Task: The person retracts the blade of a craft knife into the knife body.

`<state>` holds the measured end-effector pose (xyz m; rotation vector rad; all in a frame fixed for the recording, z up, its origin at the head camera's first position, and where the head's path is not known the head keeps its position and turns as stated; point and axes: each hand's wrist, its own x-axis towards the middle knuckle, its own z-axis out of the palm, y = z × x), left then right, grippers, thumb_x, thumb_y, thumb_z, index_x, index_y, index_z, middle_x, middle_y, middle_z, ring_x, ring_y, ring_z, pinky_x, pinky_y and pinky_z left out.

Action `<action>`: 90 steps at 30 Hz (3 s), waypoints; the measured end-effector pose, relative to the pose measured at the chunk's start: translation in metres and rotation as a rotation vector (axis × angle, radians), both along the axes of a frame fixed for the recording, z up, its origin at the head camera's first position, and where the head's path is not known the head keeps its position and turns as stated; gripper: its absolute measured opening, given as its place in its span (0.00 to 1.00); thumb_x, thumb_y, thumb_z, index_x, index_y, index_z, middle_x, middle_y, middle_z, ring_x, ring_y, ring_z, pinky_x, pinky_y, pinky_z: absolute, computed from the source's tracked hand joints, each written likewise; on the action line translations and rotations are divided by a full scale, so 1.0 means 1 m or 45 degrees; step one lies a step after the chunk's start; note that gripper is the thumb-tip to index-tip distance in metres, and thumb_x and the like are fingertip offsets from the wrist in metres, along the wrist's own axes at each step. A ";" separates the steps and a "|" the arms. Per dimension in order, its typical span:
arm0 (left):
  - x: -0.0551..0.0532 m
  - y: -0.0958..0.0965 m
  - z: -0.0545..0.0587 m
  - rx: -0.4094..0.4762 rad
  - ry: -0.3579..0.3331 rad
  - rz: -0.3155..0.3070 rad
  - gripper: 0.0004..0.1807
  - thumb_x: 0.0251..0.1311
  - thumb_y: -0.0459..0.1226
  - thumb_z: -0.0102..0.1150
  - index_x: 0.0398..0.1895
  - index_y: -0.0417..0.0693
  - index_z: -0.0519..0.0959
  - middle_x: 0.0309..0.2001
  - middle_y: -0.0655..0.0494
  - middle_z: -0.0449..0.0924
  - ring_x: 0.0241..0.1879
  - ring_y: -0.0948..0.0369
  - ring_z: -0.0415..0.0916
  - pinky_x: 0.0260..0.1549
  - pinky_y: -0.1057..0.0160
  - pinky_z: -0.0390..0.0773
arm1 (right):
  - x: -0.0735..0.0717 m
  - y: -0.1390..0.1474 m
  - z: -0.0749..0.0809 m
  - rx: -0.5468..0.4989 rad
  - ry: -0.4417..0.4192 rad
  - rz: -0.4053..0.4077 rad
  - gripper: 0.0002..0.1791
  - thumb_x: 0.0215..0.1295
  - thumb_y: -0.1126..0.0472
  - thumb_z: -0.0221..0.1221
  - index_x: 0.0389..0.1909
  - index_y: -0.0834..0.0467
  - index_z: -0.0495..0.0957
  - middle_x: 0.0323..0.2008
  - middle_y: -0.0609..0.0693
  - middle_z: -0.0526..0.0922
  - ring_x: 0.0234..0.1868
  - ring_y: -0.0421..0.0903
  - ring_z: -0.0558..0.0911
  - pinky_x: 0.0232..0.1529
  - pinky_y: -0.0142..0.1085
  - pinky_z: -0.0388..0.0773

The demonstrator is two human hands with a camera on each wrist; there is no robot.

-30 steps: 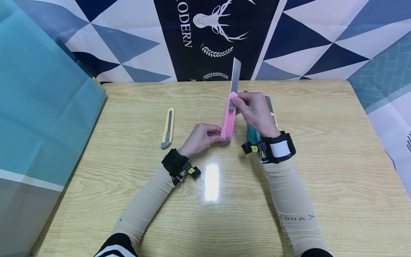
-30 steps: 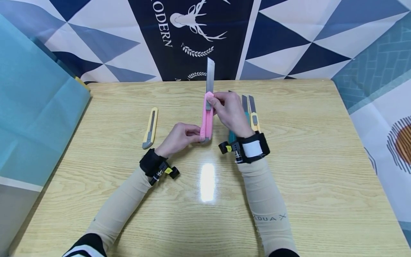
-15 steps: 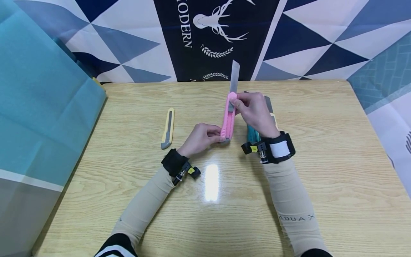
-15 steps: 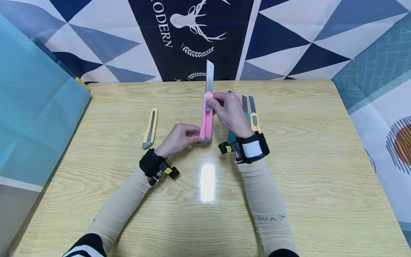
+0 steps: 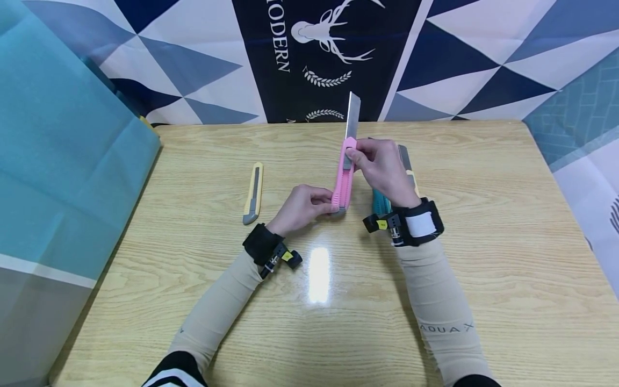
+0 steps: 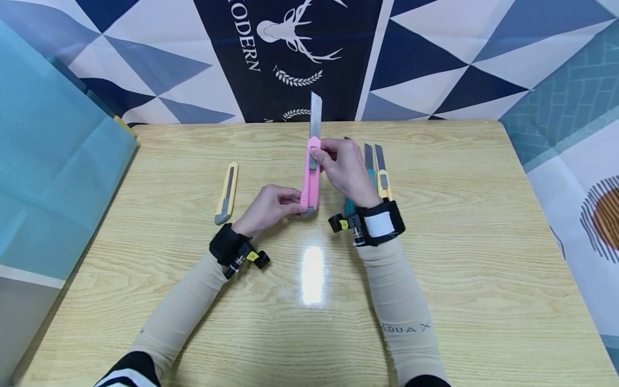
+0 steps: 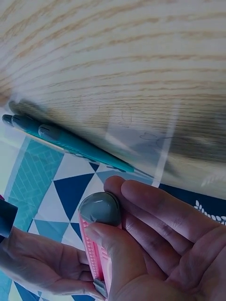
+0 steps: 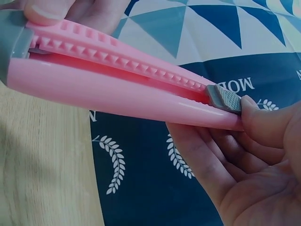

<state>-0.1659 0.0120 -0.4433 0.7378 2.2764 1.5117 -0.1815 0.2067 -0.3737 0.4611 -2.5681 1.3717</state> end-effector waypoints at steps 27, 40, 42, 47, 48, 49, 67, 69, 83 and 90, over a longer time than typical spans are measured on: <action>-0.002 -0.002 0.002 0.100 -0.169 0.021 0.11 0.56 0.32 0.62 0.42 0.41 0.82 0.32 0.51 0.84 0.29 0.60 0.80 0.33 0.58 0.85 | -0.001 -0.002 0.000 0.029 -0.101 -0.021 0.09 0.64 0.66 0.56 0.44 0.63 0.78 0.31 0.52 0.80 0.27 0.42 0.74 0.26 0.30 0.71; -0.003 -0.004 0.005 0.084 -0.070 0.110 0.13 0.56 0.32 0.62 0.45 0.40 0.81 0.40 0.49 0.83 0.30 0.64 0.79 0.35 0.58 0.84 | -0.002 -0.008 -0.003 -0.068 -0.030 -0.046 0.14 0.64 0.63 0.57 0.49 0.64 0.76 0.35 0.54 0.81 0.34 0.40 0.78 0.39 0.31 0.77; -0.003 -0.003 0.006 0.105 -0.060 0.116 0.13 0.56 0.31 0.61 0.46 0.39 0.80 0.41 0.47 0.83 0.32 0.64 0.79 0.36 0.58 0.84 | -0.002 -0.008 -0.004 -0.098 -0.029 -0.052 0.13 0.65 0.62 0.56 0.48 0.64 0.77 0.34 0.55 0.81 0.33 0.41 0.78 0.37 0.30 0.77; -0.003 -0.002 0.007 0.079 -0.003 0.140 0.14 0.56 0.31 0.61 0.46 0.39 0.80 0.43 0.47 0.82 0.35 0.66 0.79 0.37 0.64 0.83 | -0.001 -0.007 -0.006 -0.172 -0.164 -0.031 0.15 0.68 0.56 0.53 0.43 0.64 0.79 0.30 0.55 0.81 0.28 0.44 0.79 0.29 0.29 0.81; -0.004 -0.002 0.007 0.068 0.007 0.146 0.14 0.56 0.32 0.61 0.46 0.39 0.80 0.43 0.47 0.82 0.35 0.66 0.78 0.37 0.65 0.83 | -0.001 -0.007 -0.006 -0.187 -0.190 -0.021 0.16 0.69 0.55 0.53 0.42 0.64 0.80 0.29 0.56 0.80 0.27 0.44 0.80 0.27 0.30 0.82; -0.004 -0.003 0.007 0.057 0.021 0.152 0.13 0.56 0.32 0.62 0.46 0.40 0.80 0.43 0.47 0.82 0.35 0.67 0.78 0.37 0.66 0.83 | -0.001 -0.008 -0.007 -0.200 -0.210 -0.014 0.16 0.69 0.54 0.52 0.42 0.64 0.80 0.29 0.56 0.80 0.27 0.45 0.80 0.27 0.31 0.84; -0.004 -0.004 0.006 0.097 0.023 0.153 0.12 0.56 0.30 0.61 0.45 0.37 0.80 0.41 0.45 0.82 0.33 0.66 0.79 0.34 0.60 0.84 | 0.015 -0.024 0.020 -0.173 -0.240 0.045 0.21 0.74 0.59 0.44 0.33 0.73 0.77 0.27 0.66 0.79 0.27 0.54 0.80 0.23 0.38 0.85; -0.004 -0.004 0.006 0.100 0.031 0.151 0.12 0.56 0.30 0.61 0.44 0.37 0.80 0.41 0.45 0.83 0.33 0.67 0.79 0.34 0.61 0.85 | 0.011 -0.023 0.014 -0.160 -0.234 0.035 0.22 0.74 0.58 0.44 0.33 0.72 0.78 0.27 0.65 0.79 0.27 0.53 0.81 0.23 0.36 0.84; -0.002 -0.003 0.008 0.157 -0.030 0.149 0.13 0.56 0.29 0.61 0.46 0.36 0.80 0.41 0.43 0.82 0.32 0.63 0.80 0.34 0.56 0.85 | 0.000 -0.017 -0.007 -0.137 -0.132 -0.025 0.21 0.71 0.54 0.49 0.31 0.66 0.80 0.23 0.57 0.80 0.21 0.44 0.80 0.21 0.36 0.84; -0.002 -0.002 0.007 0.161 -0.039 0.149 0.13 0.56 0.30 0.61 0.45 0.37 0.80 0.41 0.44 0.82 0.31 0.63 0.80 0.33 0.56 0.85 | -0.001 -0.016 -0.009 -0.129 -0.129 -0.014 0.20 0.70 0.55 0.49 0.32 0.67 0.81 0.23 0.58 0.81 0.22 0.44 0.80 0.22 0.36 0.84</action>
